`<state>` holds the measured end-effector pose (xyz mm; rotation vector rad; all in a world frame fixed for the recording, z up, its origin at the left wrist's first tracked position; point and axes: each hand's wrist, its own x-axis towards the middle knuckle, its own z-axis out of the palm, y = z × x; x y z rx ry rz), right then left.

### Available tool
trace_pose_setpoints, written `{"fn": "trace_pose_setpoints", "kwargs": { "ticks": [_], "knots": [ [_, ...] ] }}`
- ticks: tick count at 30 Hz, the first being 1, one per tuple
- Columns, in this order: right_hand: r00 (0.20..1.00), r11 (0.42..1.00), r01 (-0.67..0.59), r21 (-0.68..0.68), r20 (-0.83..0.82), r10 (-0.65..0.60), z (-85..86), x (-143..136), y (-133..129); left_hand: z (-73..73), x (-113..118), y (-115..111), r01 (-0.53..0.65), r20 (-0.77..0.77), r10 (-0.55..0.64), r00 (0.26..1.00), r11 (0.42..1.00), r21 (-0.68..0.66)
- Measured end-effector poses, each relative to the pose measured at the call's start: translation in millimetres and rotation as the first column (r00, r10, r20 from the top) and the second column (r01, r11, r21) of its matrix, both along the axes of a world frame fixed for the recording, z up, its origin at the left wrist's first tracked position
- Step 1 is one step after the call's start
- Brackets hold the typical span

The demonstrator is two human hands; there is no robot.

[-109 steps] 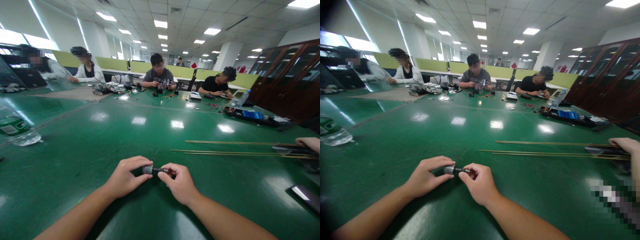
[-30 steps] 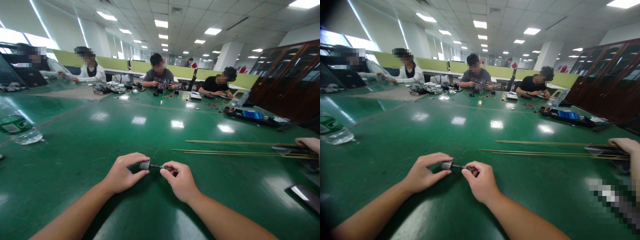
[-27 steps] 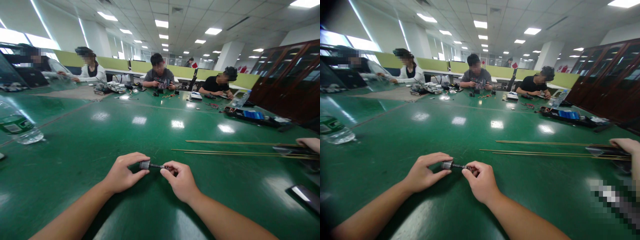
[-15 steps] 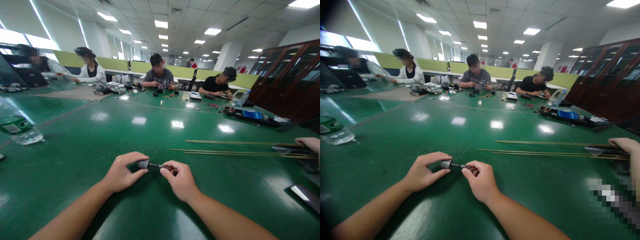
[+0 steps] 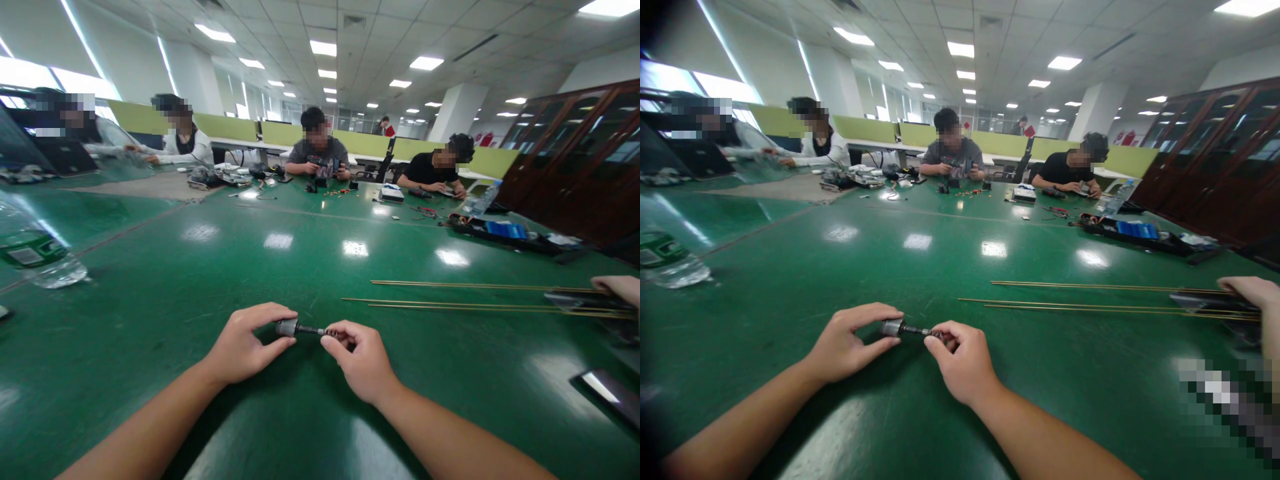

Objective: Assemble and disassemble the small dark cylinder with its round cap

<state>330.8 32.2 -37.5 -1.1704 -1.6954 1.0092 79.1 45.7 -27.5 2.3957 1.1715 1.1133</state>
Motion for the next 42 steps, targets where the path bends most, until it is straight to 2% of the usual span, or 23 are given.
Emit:
{"fn": "trace_pose_setpoints", "kwargs": {
  "ticks": [32, 42],
  "knots": [
    [1.000, 1.000, 0.003, -0.001, -0.014, -0.003, 2.0, 0.1, -1.0, 2.4, -0.8, -1.2, 0.009, 0.016, -0.009, 1.000, 1.000, -0.001],
    [1.000, 1.000, -0.013, -0.009, -0.026, 0.013, 0.0, -1.3, -3.2, 1.8, -2.7, 3.7, -0.084, 0.028, 0.084, 0.996, 0.996, -0.011]
  ]
}}
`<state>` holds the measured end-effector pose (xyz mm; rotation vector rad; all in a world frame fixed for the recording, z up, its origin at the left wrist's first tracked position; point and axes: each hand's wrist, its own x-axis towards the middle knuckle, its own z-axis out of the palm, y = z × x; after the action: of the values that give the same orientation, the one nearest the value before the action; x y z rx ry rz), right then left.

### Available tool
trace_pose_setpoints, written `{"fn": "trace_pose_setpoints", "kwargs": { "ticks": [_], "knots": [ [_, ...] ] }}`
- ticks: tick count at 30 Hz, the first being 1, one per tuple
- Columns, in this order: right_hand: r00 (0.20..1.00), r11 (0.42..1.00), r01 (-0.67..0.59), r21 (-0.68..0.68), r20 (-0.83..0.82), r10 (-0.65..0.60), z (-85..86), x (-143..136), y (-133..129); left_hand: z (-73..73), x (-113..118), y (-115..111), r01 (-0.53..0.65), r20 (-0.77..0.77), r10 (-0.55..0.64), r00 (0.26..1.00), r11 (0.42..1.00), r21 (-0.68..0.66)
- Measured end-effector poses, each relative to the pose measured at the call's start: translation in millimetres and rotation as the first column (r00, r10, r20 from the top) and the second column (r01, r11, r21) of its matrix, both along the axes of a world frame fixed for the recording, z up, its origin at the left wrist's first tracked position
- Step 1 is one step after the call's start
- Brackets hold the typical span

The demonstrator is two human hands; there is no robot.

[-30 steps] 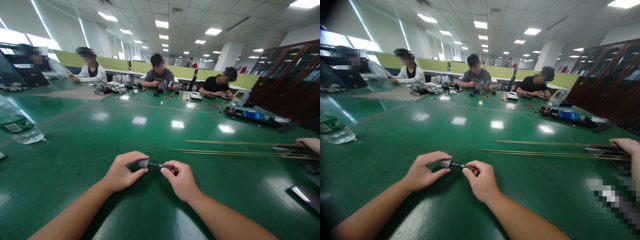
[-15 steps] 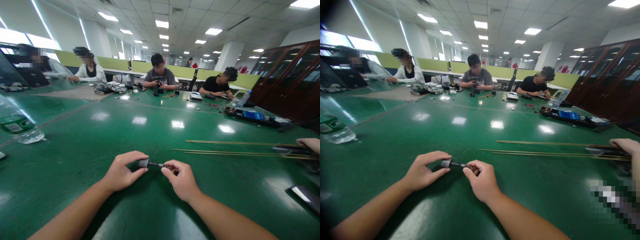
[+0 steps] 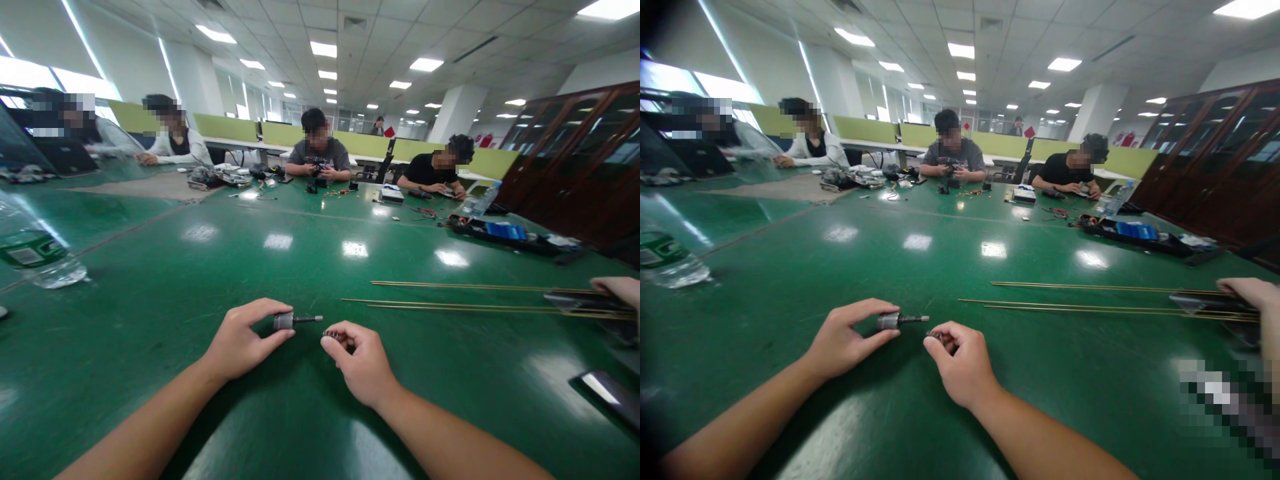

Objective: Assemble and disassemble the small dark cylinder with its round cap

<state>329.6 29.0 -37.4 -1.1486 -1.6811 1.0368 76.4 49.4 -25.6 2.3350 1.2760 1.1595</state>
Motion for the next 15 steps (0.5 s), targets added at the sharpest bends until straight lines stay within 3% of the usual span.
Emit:
{"fn": "trace_pose_setpoints", "kwargs": {
  "ticks": [3, 7, 9, 11, 15],
  "knots": [
    [1.000, 1.000, -0.024, -0.011, -0.001, 0.024, -1.5, -0.7, -1.0, -0.6, 2.4, 3.8, -0.068, 0.068, 0.071, 0.995, 0.996, -0.053],
    [0.999, 0.998, -0.052, -0.022, 0.001, 0.052, -2.9, -0.6, -3.5, -5.2, -7.2, 17.5, -0.138, 0.395, 0.218, 0.892, 0.965, -0.221],
    [0.998, 0.998, -0.064, -0.028, -0.004, 0.064, -3.1, -0.5, -5.4, -7.8, -28.5, 24.3, -0.168, 0.471, 0.299, 0.830, 0.939, -0.301],
    [0.997, 0.997, -0.072, -0.030, 0.000, 0.072, -3.4, -0.6, -7.5, -8.5, -61.2, 24.9, -0.234, 0.445, 0.367, 0.817, 0.916, -0.325],
    [0.996, 0.996, -0.083, -0.012, 0.022, 0.084, -3.9, -0.9, -11.5, 4.8, -123.7, -9.7, -0.329, 0.363, 0.407, 0.838, 0.908, -0.260]
  ]
}}
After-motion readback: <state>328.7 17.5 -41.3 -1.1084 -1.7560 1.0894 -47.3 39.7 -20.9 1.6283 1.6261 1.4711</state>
